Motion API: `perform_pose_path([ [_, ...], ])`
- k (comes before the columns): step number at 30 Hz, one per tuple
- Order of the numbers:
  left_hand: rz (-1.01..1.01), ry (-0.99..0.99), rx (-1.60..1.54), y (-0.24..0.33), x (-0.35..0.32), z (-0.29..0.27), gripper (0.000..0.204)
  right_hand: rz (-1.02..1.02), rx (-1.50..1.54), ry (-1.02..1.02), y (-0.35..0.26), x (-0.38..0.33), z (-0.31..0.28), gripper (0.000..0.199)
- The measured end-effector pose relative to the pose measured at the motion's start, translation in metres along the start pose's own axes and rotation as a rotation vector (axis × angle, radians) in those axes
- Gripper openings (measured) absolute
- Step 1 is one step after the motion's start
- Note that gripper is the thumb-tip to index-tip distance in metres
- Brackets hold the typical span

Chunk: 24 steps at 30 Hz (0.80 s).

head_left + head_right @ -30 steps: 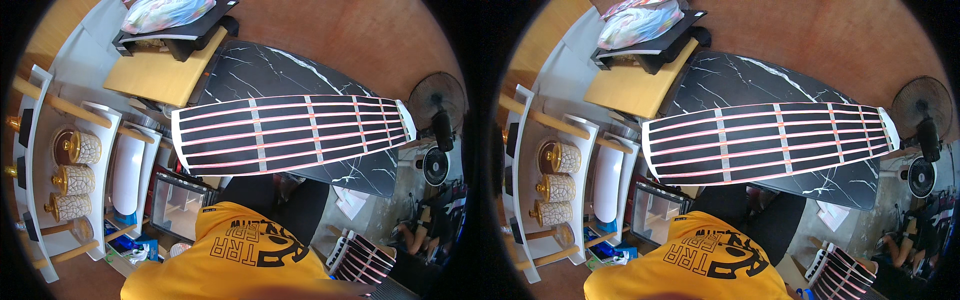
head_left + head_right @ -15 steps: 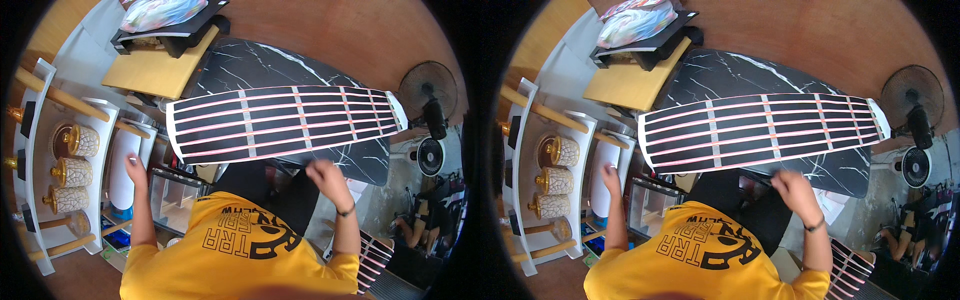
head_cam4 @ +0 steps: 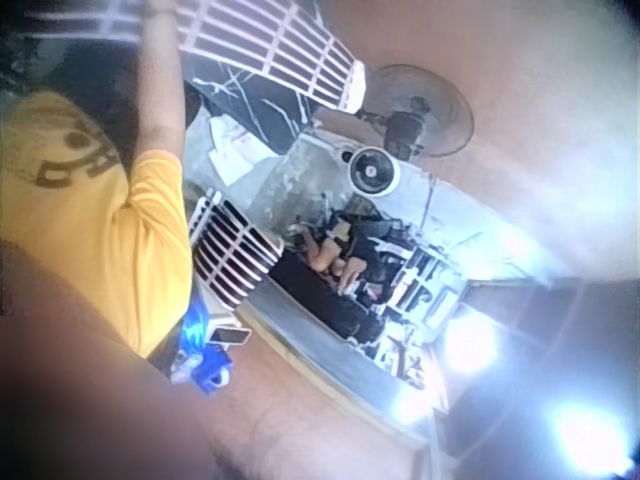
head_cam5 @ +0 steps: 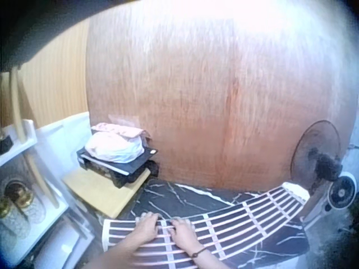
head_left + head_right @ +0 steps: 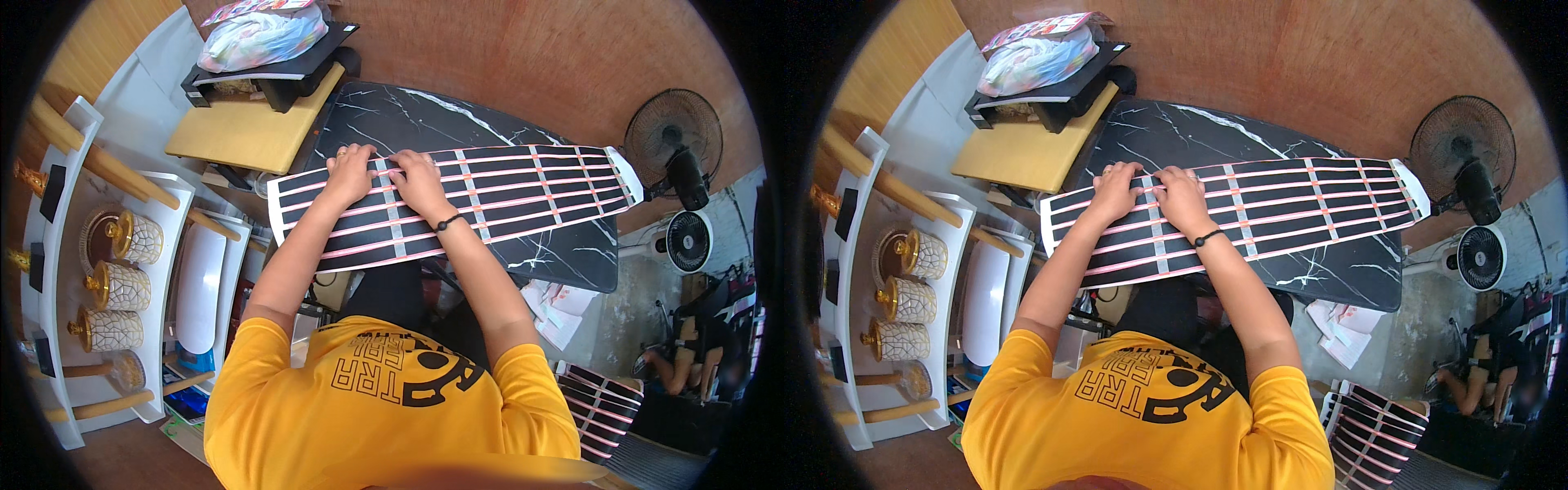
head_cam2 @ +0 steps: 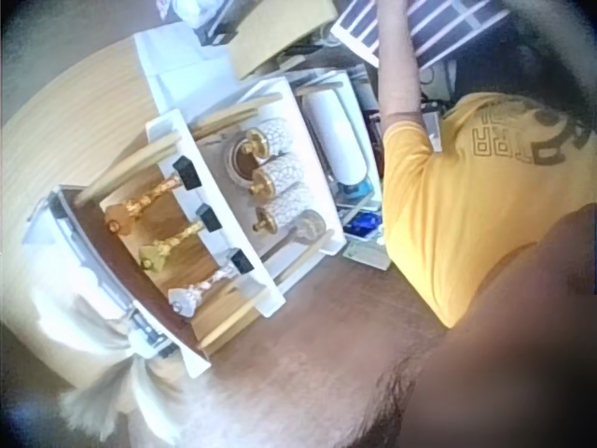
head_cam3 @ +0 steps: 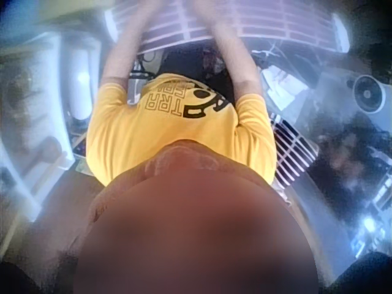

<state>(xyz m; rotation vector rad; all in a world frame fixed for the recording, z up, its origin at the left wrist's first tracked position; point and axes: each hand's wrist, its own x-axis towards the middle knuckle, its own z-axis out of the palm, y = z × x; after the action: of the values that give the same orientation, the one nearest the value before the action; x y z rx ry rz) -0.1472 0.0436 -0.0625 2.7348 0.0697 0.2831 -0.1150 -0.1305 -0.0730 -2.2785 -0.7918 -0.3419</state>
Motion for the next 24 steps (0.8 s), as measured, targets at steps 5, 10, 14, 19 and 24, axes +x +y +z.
perform_pose_path([
  [5,-0.036,-0.096,-0.067,-0.005,0.006,-0.003,0.049,0.022,-0.112,-0.077,0.0,0.013,0.005,0.027],
  [10,-0.048,-0.127,-0.187,-0.008,0.007,-0.004,0.049,0.005,-0.094,-0.085,0.004,0.017,0.006,0.029],
  [14,-0.005,-0.117,-0.245,-0.011,0.005,-0.003,0.05,-0.011,-0.055,-0.103,0.008,0.022,0.008,0.029],
  [19,0.003,-0.092,-0.236,-0.01,0.004,0.0,0.05,-0.001,0.05,-0.132,0.008,0.031,0.009,0.027],
  [24,0.039,-0.111,-0.179,-0.012,0.004,-0.003,0.046,0.088,0.033,0.017,-0.009,0.021,0.016,0.023],
])
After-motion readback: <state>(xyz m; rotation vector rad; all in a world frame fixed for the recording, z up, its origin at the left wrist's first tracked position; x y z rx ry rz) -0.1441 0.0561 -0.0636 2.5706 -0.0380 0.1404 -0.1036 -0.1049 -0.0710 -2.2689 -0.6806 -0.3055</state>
